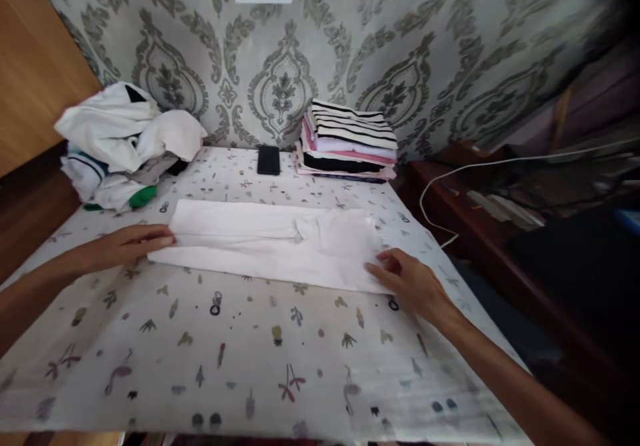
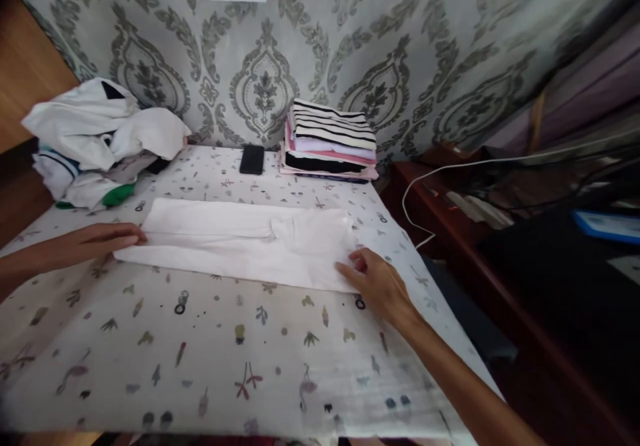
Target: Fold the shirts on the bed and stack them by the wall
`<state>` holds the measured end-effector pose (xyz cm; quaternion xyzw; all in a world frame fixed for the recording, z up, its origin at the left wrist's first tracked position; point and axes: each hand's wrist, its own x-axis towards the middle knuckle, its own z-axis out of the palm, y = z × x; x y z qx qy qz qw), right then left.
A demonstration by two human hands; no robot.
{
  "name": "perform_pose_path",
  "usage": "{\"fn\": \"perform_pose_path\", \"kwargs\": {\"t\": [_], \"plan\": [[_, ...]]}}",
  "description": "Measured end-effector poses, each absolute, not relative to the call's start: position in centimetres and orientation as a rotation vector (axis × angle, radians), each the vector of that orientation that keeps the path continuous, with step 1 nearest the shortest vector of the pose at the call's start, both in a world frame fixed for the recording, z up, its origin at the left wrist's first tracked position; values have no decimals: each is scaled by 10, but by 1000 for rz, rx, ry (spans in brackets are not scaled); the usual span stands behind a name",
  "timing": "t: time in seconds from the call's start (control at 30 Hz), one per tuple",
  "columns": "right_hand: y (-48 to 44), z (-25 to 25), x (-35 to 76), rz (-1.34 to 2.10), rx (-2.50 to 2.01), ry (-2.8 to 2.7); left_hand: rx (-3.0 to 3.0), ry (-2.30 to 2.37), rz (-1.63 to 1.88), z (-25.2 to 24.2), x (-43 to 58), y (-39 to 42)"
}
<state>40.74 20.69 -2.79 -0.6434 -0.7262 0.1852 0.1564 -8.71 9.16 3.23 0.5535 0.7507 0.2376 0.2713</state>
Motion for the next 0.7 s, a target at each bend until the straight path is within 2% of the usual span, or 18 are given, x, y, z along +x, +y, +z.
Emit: {"fn": "perform_pose_path", "kwargs": {"t": [0.13, 0.3, 0.37, 0.53, 0.7], "plan": [[200, -29, 406, 476, -1896, -2045, 1475, 1958, 285, 34, -93, 102], [199, -33, 405, 442, -1930, -1992, 1481, 1898, 150, 35, -100, 101], [202, -33, 405, 448, -1935, -1994, 1475, 1856, 246, 36, -100, 99], [207, -30, 406, 504, -1908, -2015, 1121, 1758, 871, 36, -95, 97], [205, -27, 406, 578, -1905, -1940, 847, 1939, 835, 22, -90, 96]]}}
